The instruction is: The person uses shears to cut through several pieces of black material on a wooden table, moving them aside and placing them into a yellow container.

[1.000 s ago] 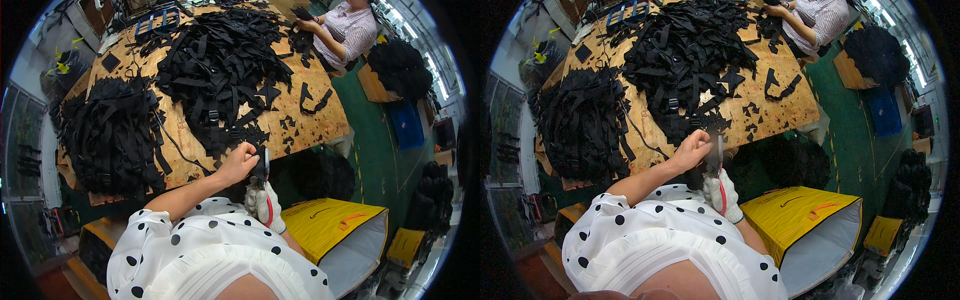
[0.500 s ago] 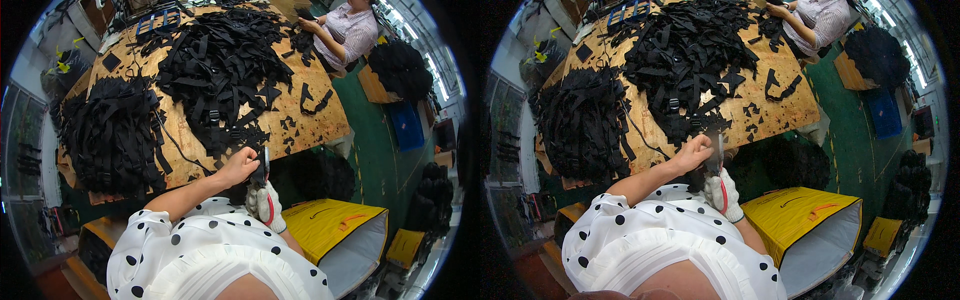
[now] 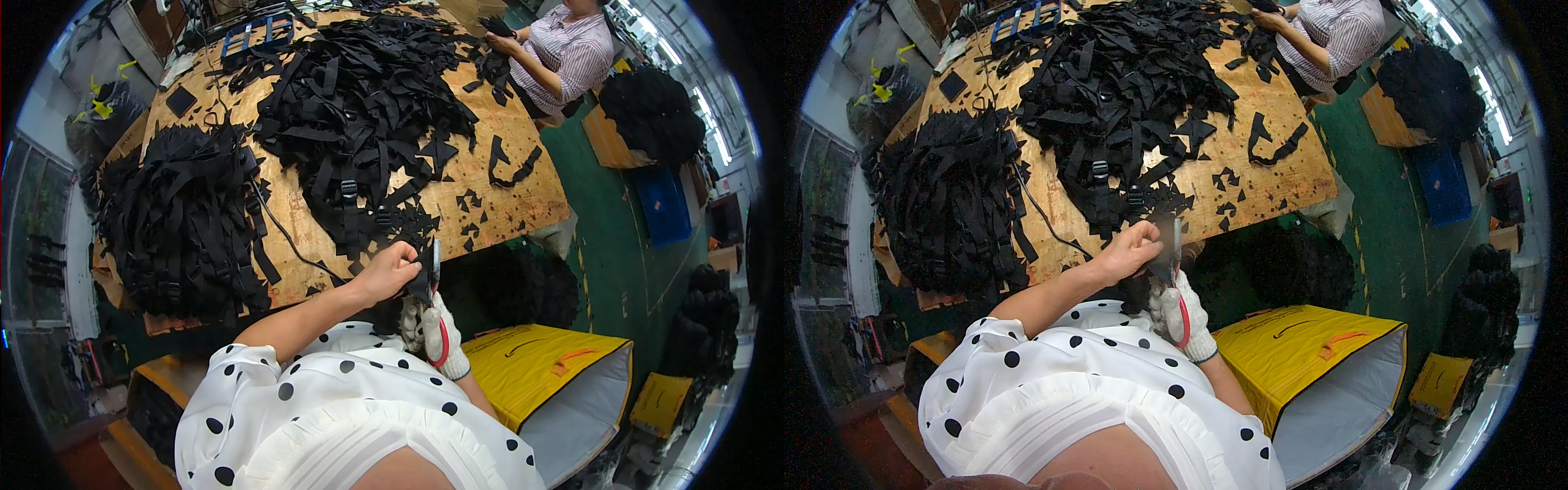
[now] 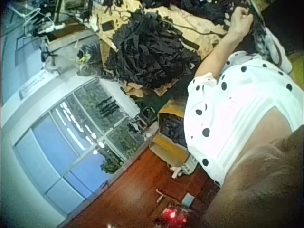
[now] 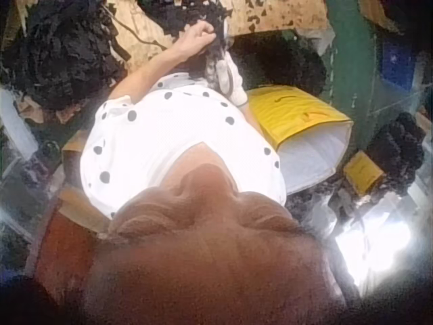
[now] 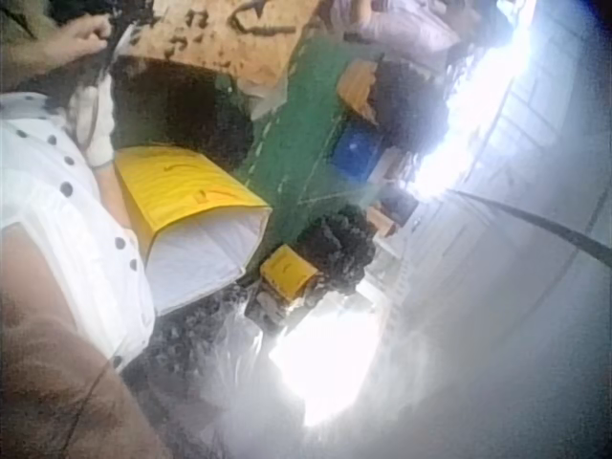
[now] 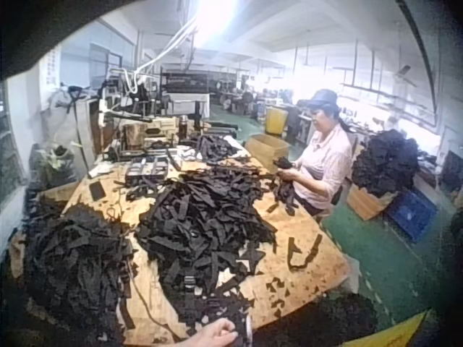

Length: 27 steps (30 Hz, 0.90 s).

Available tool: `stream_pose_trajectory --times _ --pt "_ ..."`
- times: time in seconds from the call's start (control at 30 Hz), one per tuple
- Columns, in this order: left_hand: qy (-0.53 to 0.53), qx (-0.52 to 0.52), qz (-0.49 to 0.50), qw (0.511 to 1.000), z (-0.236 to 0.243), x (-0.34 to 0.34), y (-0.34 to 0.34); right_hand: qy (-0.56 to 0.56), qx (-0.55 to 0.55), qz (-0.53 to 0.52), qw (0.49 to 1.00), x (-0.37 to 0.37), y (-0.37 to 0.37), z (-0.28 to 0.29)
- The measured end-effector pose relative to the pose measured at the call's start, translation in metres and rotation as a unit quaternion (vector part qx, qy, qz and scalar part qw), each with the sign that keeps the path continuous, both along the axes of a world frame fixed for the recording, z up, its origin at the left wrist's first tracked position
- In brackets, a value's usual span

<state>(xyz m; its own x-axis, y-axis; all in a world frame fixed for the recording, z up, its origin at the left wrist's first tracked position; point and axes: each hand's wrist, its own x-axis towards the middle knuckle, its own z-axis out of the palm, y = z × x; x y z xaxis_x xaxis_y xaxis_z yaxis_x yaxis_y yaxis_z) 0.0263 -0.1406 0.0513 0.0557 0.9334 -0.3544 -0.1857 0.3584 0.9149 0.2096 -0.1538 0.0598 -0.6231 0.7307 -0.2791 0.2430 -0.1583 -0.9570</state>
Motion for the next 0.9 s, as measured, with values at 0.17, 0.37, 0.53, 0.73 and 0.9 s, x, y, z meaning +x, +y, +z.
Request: stream_pose_trajectory --times 0.17,0.37,0.53,0.73,0.9 --pt "0.007 -0.006 -0.001 1.0 0.0 -0.001 0.0 -0.036 -0.019 -0.019 0.999 -0.005 -0.001 0.01" --pt "-0.003 -0.001 0.007 1.0 -0.005 0.001 0.001 0.092 -0.01 -0.027 0.995 -0.003 -0.001 -0.009" --pt "0.003 -0.014 -0.014 1.0 -0.001 0.0 0.001 0.152 -0.127 -0.085 0.977 -0.004 -0.004 -0.016" --pt "0.03 0.01 0.001 1.0 -0.007 -0.003 -0.007 0.208 -0.199 -0.134 0.948 -0.008 0.002 -0.001" --pt "-0.096 0.151 0.02 0.984 0.046 -0.04 -0.024 0.23 -0.168 -0.144 0.948 -0.009 0.001 -0.005"
